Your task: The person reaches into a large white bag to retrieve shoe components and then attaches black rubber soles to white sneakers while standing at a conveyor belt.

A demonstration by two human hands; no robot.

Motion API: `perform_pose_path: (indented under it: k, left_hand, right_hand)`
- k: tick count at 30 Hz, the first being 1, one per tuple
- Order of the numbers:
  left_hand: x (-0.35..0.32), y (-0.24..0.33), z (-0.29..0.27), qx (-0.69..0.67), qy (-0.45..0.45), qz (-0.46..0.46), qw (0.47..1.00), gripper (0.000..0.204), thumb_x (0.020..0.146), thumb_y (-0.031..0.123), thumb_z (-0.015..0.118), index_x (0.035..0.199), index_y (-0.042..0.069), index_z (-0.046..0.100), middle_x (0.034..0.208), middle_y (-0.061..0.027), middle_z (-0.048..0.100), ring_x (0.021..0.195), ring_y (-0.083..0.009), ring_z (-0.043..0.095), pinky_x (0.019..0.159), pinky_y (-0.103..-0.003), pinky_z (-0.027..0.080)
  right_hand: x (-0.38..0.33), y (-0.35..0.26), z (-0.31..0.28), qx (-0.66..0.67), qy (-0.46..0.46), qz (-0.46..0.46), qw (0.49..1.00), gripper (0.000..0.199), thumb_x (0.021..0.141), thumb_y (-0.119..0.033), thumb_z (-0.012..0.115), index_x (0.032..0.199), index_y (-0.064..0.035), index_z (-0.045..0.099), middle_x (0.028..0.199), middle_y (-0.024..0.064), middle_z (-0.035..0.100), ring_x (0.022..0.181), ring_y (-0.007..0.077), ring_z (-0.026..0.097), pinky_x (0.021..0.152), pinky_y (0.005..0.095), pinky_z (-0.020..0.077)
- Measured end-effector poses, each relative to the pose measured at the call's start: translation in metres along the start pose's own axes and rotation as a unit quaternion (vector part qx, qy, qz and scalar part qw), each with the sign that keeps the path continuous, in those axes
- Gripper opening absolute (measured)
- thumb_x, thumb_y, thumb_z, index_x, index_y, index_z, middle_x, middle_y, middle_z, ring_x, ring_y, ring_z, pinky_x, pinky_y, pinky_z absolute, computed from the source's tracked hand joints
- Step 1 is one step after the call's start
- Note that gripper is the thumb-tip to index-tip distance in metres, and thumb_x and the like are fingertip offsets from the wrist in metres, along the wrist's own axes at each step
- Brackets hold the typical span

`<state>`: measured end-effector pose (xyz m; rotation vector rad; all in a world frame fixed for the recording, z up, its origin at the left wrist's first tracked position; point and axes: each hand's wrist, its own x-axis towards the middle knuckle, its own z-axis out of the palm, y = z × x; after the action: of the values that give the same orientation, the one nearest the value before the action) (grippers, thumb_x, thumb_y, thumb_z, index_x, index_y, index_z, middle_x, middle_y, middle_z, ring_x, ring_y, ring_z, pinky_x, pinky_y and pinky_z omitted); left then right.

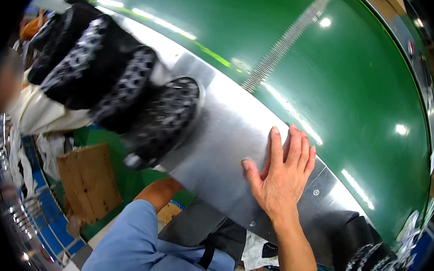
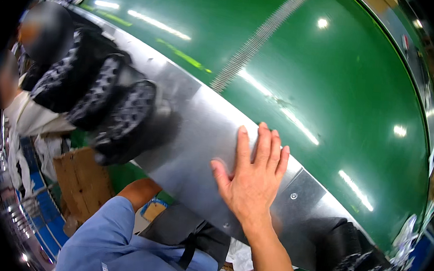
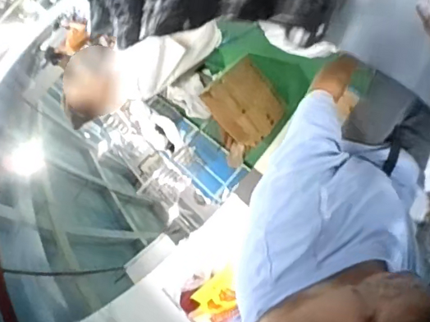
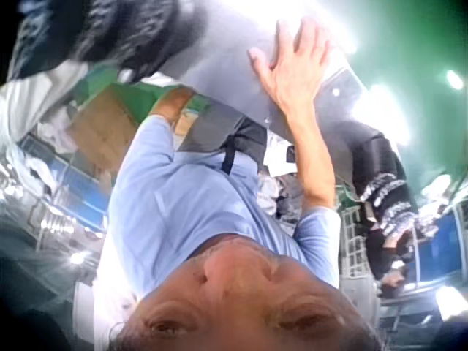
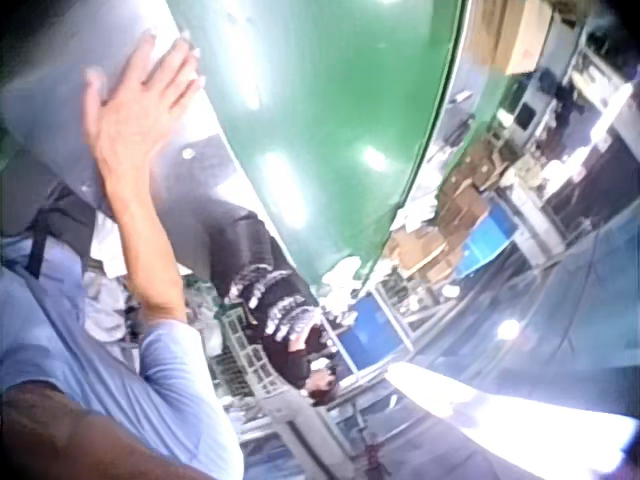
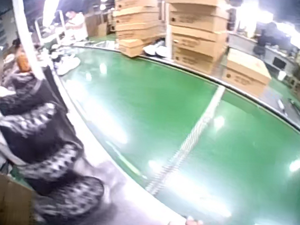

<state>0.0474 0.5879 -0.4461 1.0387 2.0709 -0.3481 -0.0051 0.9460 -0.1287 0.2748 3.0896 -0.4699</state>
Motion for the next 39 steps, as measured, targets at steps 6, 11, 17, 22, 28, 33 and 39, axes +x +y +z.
perform_pose_path:
  k: [6,11,17,22,28,33,39]
  left_hand:
    - [0.086,-0.008,0.033,0.085,-0.032,0.04,0.995,0.022,0.087,0.011,0.064,0.102,0.008,0.08,0.113,-0.0154,0.074,0.111,-0.04,0.068,0.098,-0.05,0.053]
    - [0.144,0.001,0.051,0.133,-0.031,0.057,0.989,0.022,0.087,0.011,0.064,0.103,0.008,0.08,0.115,-0.0157,0.074,0.112,-0.0404,0.068,0.098,-0.049,0.053]
    - [0.127,0.006,0.043,0.129,-0.031,0.077,0.988,0.023,0.087,0.011,0.065,0.104,0.008,0.08,0.116,-0.0161,0.074,0.113,-0.0409,0.067,0.099,-0.049,0.053]
    - [0.008,-0.04,-0.012,0.052,0.039,0.135,0.989,0.024,0.086,0.011,0.066,0.105,0.009,0.079,0.118,-0.0164,0.074,0.113,-0.0413,0.067,0.1,-0.049,0.052]
    - [-0.08,-0.134,-0.067,-0.64,0.243,-0.202,0.7,0.033,0.084,0.007,0.076,0.116,0.0,0.071,0.12,-0.0185,0.072,0.101,-0.0322,0.072,0.084,-0.041,0.06]
    - [-0.061,-0.211,0.087,-0.9,0.089,-0.216,0.368,0.045,0.085,0.006,0.077,0.127,-0.002,0.064,0.122,-0.0177,0.071,0.103,-0.0313,0.072,0.083,-0.041,0.061]
    - [-0.119,-0.261,0.225,-0.913,0.116,-0.224,0.322,0.06,0.086,0.005,0.078,0.141,-0.005,0.055,0.124,-0.0168,0.07,0.106,-0.0302,0.073,0.082,-0.04,0.062]
  right_hand:
    - [-0.007,0.002,0.004,0.041,0.007,-0.02,0.999,0.085,0.081,-0.05,0.078,0.152,-0.0095,0.053,0.157,0.0255,0.04,0.147,0.0467,0.036,0.123,0.0601,0.0229]
    - [-0.017,0.01,0.014,0.062,0.06,-0.04,0.995,0.082,0.082,-0.048,0.077,0.149,-0.006,0.055,0.155,0.0273,0.042,0.145,0.0465,0.038,0.121,0.0603,0.0277]
    - [-0.01,0.006,0.027,-0.049,0.151,-0.079,0.984,0.079,0.084,-0.05,0.072,0.146,-0.0029,0.056,0.15,0.0254,0.048,0.14,0.0429,0.045,0.12,0.0557,0.0316]
    - [-0.018,0.023,0.022,-0.098,0.149,-0.046,0.983,0.076,0.091,-0.057,0.062,0.148,-0.0076,0.055,0.155,0.0229,0.046,0.145,0.0421,0.042,0.124,0.0536,0.0273]
    - [-0.018,0.029,0.031,-0.123,0.138,-0.025,0.982,0.081,0.093,-0.068,0.053,0.152,-0.0128,0.054,0.16,0.0216,0.044,0.149,0.0418,0.038,0.125,0.0526,0.0257]
    - [-0.014,0.022,0.031,-0.114,0.123,-0.025,0.985,0.081,0.094,-0.069,0.051,0.154,-0.014,0.052,0.162,0.0209,0.042,0.15,0.0415,0.037,0.126,0.0536,0.0243]
    - [-0.004,0.013,0.023,-0.087,0.113,-0.062,0.988,0.078,0.095,-0.064,0.055,0.156,-0.0159,0.051,0.163,0.0194,0.042,0.152,0.0408,0.036,0.125,0.0541,0.0232]
